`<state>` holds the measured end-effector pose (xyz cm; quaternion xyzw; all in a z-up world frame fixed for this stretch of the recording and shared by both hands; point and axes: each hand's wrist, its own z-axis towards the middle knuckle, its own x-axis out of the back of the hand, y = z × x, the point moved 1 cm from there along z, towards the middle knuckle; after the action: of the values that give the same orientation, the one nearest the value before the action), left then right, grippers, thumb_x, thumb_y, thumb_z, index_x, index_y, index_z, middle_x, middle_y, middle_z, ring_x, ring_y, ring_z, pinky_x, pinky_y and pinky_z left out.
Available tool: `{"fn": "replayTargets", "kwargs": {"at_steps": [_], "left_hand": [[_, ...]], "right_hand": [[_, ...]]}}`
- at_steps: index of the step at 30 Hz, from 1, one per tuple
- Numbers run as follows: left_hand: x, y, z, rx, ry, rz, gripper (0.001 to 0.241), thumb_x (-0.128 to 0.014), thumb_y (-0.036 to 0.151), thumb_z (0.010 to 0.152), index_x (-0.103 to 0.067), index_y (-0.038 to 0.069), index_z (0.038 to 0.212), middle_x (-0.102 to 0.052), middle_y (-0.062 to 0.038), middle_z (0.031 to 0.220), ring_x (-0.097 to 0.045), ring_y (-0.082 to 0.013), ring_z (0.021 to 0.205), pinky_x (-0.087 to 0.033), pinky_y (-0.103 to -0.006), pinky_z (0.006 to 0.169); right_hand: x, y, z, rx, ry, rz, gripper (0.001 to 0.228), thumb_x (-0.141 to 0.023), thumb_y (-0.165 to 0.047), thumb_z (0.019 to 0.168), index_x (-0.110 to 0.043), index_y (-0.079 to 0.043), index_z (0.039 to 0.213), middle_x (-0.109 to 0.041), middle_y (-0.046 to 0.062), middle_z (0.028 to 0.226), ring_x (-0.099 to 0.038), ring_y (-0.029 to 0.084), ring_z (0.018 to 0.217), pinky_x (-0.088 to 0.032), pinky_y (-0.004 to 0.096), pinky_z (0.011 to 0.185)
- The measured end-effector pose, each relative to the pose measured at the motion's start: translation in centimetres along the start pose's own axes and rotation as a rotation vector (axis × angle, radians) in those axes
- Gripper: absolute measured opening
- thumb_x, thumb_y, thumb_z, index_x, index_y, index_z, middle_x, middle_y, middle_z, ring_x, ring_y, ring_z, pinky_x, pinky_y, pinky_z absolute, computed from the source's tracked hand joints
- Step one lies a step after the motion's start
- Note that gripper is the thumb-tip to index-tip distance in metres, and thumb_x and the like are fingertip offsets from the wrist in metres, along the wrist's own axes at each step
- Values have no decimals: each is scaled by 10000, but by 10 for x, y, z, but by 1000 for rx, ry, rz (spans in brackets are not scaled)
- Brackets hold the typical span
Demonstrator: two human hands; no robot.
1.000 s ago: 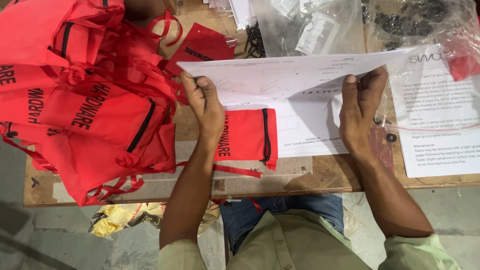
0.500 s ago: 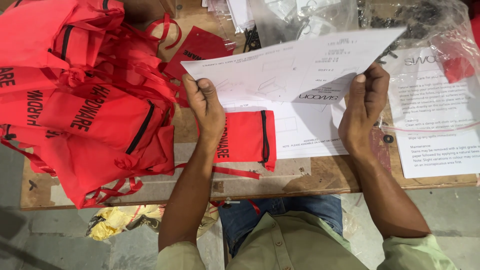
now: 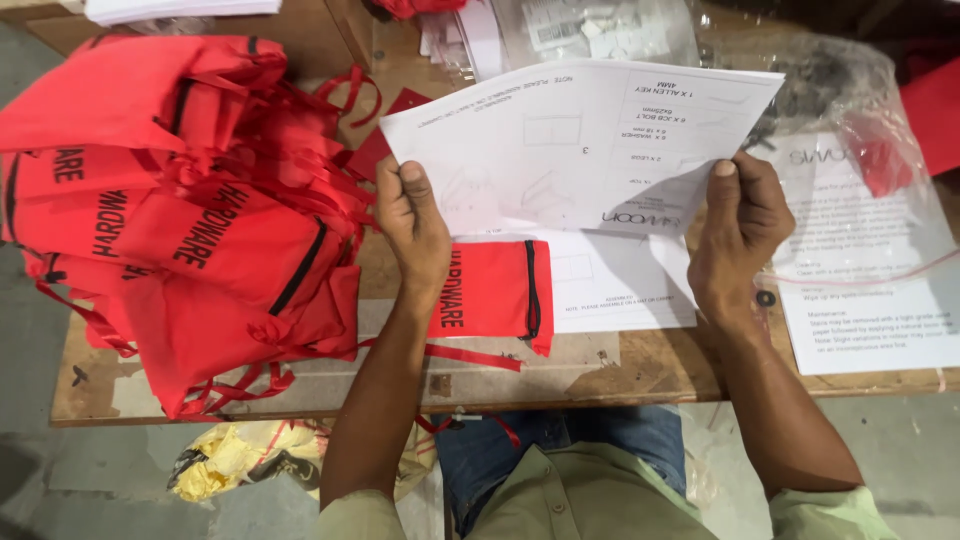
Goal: The person packs hardware kits at a workbench. They open plastic bags of bolts, count bolts and washers into their hand, place the fasteners and an allen key into a small red zippered hardware pouch, zip the pouch shut, and set it with a stack of finished red drawstring bags while referring to printed instruction sheets.
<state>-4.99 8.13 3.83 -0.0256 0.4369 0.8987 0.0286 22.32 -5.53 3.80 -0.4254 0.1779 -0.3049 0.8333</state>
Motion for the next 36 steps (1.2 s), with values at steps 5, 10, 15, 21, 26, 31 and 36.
{"fn": "replayTargets", "kwargs": {"at_steps": [5, 10, 15, 21, 26, 31, 36], "left_hand": [[-32, 41, 13, -7, 107, 3, 344, -456, 322, 1148, -568, -3, 1118, -608, 14, 858, -524, -38, 778, -464, -229, 685], [-88, 97, 19, 80, 59, -143, 352, -463, 280, 1135, -627, 15, 1301, -696, -6, 905, -614, -40, 837, -544, -226, 744], [-98, 105, 23, 59, 10, -290, 327, -486, 270, 1164, -641, 7, 1282, -658, 3, 1005, -583, -57, 943, -521, -231, 822], [-95, 95, 24, 174, -41, -450, 328, -496, 281, 1171, -663, -1, 1176, -605, 35, 905, -511, -40, 882, -462, -221, 756], [-93, 92, 34, 178, -25, -412, 343, -504, 288, 1171, -662, 4, 1062, -543, 56, 758, -447, -10, 728, -399, -216, 654], [-98, 84, 44, 78, 28, -279, 344, -452, 299, 1180, -611, 19, 1059, -498, 57, 789, -426, -38, 744, -389, -242, 626], [-90, 66, 48, 1, 42, -67, 343, -452, 311, 1187, -558, 27, 1027, -434, 40, 715, -384, -37, 624, -343, -235, 574]], "right_hand": [[-16, -30, 22, 168, 2, -101, 81, -652, -45, 1169, -699, 21, 1178, -650, 63, 1001, -569, 82, 807, -467, 225, 686], [-72, -108, 41, 656, -233, -478, 267, -765, 55, 990, -706, -11, 1242, -666, 102, 1049, -612, 209, 848, -496, 307, 707], [-100, -126, 50, 697, -294, -517, 407, -805, 50, 929, -706, -8, 1320, -640, 107, 1004, -562, 249, 874, -476, 370, 726], [-108, -124, 56, 671, -335, -484, 414, -814, 46, 934, -712, -7, 1331, -630, 96, 989, -555, 240, 863, -466, 357, 701], [-111, -119, 60, 640, -350, -471, 382, -823, 38, 925, -727, -22, 1290, -618, 96, 984, -568, 231, 837, -466, 354, 694], [-99, -113, 78, 635, -442, -369, 387, -844, -18, 876, -715, -2, 1241, -647, 132, 1082, -616, 254, 941, -533, 359, 786], [-69, -113, 100, 634, -253, -283, 685, -839, -109, 1021, -365, -65, 1514, -512, 151, 1354, -560, 265, 1215, -538, 374, 1044]]}}
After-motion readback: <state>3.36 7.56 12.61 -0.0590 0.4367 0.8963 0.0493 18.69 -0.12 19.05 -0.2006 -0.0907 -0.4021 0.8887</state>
